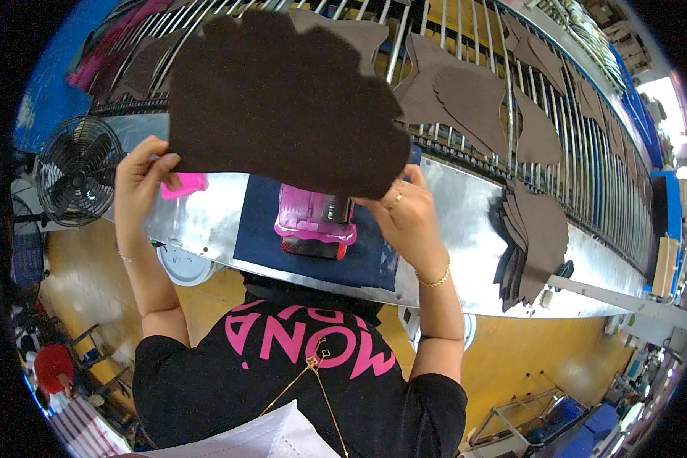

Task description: The person repeatedly picks up brown fabric pieces from a conveyor belt and places them onto a metal rack. The person handles the pieces one at a time, arranging them in a row along the rack throughout the clip.

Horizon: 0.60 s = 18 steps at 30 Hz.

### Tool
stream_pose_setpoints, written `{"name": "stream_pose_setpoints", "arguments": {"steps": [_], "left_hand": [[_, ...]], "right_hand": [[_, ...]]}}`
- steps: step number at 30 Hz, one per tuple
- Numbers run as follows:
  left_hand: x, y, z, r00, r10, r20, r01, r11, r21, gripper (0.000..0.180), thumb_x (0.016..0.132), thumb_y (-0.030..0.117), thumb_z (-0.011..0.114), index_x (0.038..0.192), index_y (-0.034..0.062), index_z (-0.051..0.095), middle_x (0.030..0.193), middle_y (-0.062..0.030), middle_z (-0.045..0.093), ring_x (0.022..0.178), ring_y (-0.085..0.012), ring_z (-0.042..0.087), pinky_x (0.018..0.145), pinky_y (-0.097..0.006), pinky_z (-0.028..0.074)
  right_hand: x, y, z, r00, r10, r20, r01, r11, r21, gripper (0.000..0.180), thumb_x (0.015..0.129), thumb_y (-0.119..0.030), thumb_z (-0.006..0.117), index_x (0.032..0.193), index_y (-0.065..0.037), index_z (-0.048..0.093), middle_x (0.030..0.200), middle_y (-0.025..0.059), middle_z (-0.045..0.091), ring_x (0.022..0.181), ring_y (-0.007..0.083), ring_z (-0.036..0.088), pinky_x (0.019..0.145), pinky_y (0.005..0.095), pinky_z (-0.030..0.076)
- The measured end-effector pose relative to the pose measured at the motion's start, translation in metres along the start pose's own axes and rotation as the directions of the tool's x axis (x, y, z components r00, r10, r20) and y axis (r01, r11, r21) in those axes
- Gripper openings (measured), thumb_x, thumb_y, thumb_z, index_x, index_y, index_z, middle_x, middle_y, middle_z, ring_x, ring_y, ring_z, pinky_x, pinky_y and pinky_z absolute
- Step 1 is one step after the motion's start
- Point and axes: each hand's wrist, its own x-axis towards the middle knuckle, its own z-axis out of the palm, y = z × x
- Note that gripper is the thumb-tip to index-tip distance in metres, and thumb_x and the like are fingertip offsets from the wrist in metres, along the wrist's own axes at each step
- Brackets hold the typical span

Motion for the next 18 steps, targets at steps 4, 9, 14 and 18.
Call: {"name": "stream_pose_setpoints", "arguments": {"steps": [4, 9, 14, 18], "left_hand": [[0.014, 0.004, 0.045, 0.982, -0.070, 0.173, 0.058, 0.995, 0.076, 0.007, 0.084, -0.004, 0.059, 0.091, -0.0063, 0.061, 0.075, -0.0050, 0.058, 0.058, -0.0118, 0.064, 0.047, -0.021, 0.047], [0.035, 0.015, 0.097, 0.917, 0.096, 0.387, -0.173, 0.970, 0.170, 0.008, 0.082, -0.004, 0.061, 0.090, -0.0031, 0.063, 0.073, -0.0058, 0.055, 0.053, -0.0117, 0.059, 0.044, -0.023, 0.045], [0.050, 0.025, 0.143, 0.762, 0.385, 0.521, -0.517, 0.846, 0.131, 0.011, 0.077, 0.003, 0.068, 0.087, 0.0010, 0.066, 0.076, -0.0077, 0.056, 0.057, -0.0217, 0.058, 0.051, -0.031, 0.045], [0.056, 0.053, 0.178, 0.733, 0.383, 0.561, -0.577, 0.788, 0.216, 0.016, 0.077, 0.011, 0.070, 0.091, 0.0046, 0.065, 0.082, -0.0098, 0.056, 0.066, -0.0287, 0.059, 0.058, -0.035, 0.047]], "right_hand": [[-0.043, 0.023, -0.015, 0.994, 0.065, -0.084, -0.073, 0.993, -0.095, 0.020, 0.074, -0.001, 0.068, 0.092, -0.009, 0.070, 0.084, 0.0063, 0.070, 0.067, 0.0214, 0.059, 0.078, 0.0332, 0.040], [-0.093, 0.026, -0.032, 0.950, 0.224, -0.216, -0.250, 0.963, -0.101, 0.020, 0.074, 0.001, 0.068, 0.092, -0.008, 0.071, 0.079, 0.0045, 0.069, 0.066, 0.0193, 0.058, 0.074, 0.0299, 0.041], [-0.151, 0.030, -0.078, 0.787, 0.433, -0.439, -0.479, 0.878, 0.006, 0.008, 0.077, 0.001, 0.071, 0.086, 0.001, 0.069, 0.067, 0.0014, 0.058, 0.067, 0.0111, 0.051, 0.066, 0.0233, 0.042], [-0.163, 0.027, -0.136, 0.649, 0.529, -0.547, -0.501, 0.838, 0.216, 0.014, 0.086, -0.005, 0.065, 0.099, 0.002, 0.066, 0.084, 0.0029, 0.065, 0.080, 0.0081, 0.056, 0.072, 0.0229, 0.044]]}}
